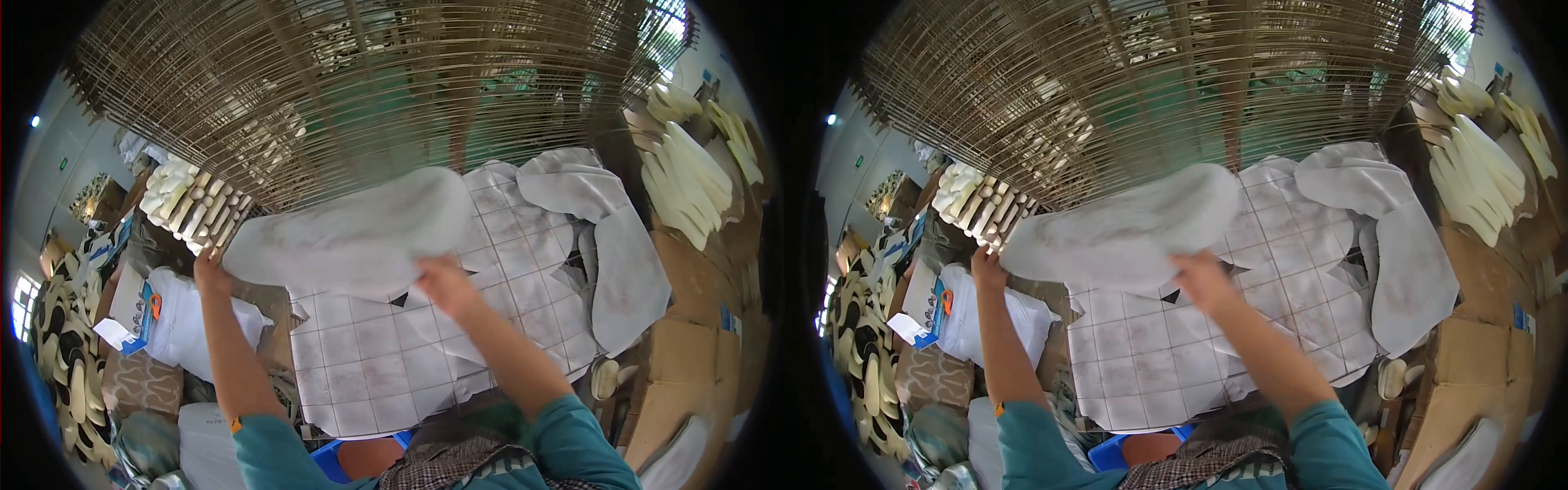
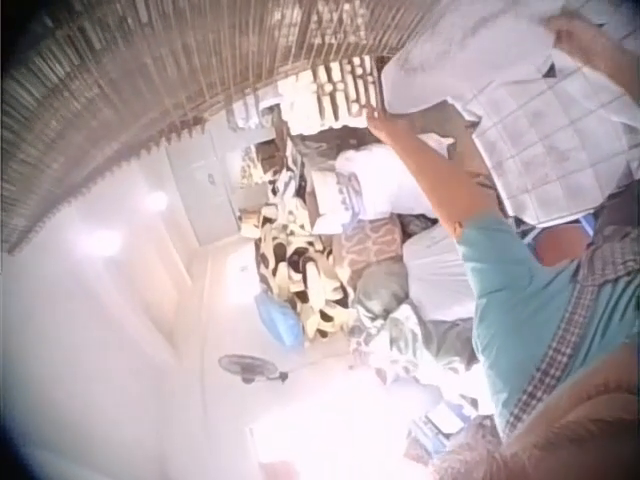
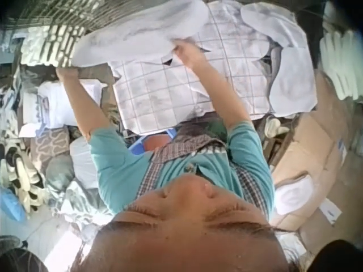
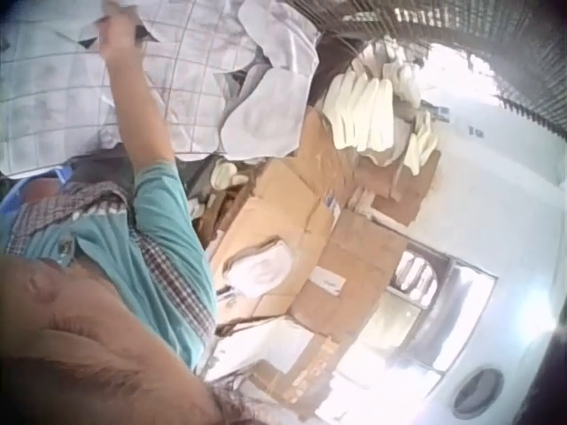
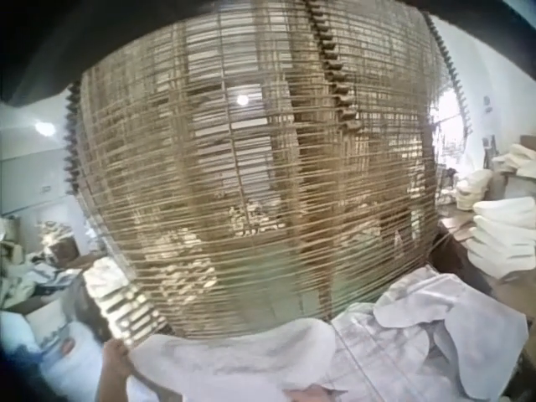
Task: The worker is applying adhesive to foam components using a spray gun in a factory setting.
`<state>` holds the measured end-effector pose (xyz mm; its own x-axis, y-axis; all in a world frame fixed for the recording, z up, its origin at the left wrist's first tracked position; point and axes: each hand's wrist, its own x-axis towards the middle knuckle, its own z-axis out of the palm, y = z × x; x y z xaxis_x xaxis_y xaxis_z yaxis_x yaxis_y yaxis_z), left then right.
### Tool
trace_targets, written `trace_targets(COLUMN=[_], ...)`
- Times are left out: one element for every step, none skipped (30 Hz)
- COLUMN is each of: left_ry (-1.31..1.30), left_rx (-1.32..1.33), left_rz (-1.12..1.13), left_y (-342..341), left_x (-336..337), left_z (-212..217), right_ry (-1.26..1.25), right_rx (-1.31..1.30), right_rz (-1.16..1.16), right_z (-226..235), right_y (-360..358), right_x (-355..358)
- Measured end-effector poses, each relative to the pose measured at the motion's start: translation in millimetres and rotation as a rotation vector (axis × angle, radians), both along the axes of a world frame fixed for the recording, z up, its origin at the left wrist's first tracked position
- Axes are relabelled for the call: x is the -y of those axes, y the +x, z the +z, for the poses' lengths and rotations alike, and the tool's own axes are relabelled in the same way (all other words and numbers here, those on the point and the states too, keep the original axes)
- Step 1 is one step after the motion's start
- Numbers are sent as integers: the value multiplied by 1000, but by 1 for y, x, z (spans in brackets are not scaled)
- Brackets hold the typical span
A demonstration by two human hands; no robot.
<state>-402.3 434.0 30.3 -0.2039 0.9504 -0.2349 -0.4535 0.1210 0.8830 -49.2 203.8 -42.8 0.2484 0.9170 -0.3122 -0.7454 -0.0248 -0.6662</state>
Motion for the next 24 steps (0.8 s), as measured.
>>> trace_targets(left_ry=[-21,-53,-84,-79,-71,-65,-62,-80,-102,-116,-123,-135,-157,-185,-205,-232,-235,-251,-299,-342,-380,-411,-431,-404], left_rx=[-173,-167,-165,-155,-140,-136,-124,-97,-90,-93,-94,-89,-65,-42,-31,-35,-83,-72,-43,-24,-65,-109,-131,-141], left_rz=[84,152,220,201,175,151,107,41,-19,-102,-187,-249,-355,-471,-577,-708,-767,-886,-1057,-1196,-1336,-1460,-1566,-1673], left_y=[-47,-61,-71,-78,-73,-64,-39,-4,28,60,94,126,166,203,235,275,289,322,351,373,401,428,447,459], left_x=[-1,4,11,22,34,47,61,78,97,119,142,168,197,227,257,296,322,359,399,438,484,532,575,614], left_z=[-14,-32,-47,-66,-81,-99,-116,-131,-140,-147,-151,-151,-152,-155,-160,-168,-174,-182,-192,-198,-198,-194,-193,-196], right_ry=[-19,18,56,47,31,13,-33,-93,-111,-137,-208,-311,-411,-544,-721,-935,-1246,-1397,-1545,-1606,-1754,-1885,-1902,-1860], right_rx=[30,65,95,85,79,73,137,203,266,331,441,449,537,611,720,1026,1151,1239,1318,1271,1362,1455,1423,1409], right_rz=[121,209,297,294,368,436,401,345,228,102,-59,-239,-436,-605,-725,-814,-750,-791,-804,-845,-797,-730,-742,-722], right_z=[-8,-23,-37,-46,-54,-63,-75,-86,-88,-87,-92,-93,-102,-107,-115,-148,-110,-117,-130,-128,-128,-127,-123,-116], right_y=[-30,-43,-51,-56,-49,-39,-20,8,33,57,82,104,127,145,157,168,159,156,146,130,120,115,110,105], right_x=[-6,-4,3,15,31,51,77,112,153,201,251,303,367,433,502,596,610,669,723,757,782,799,811,817])
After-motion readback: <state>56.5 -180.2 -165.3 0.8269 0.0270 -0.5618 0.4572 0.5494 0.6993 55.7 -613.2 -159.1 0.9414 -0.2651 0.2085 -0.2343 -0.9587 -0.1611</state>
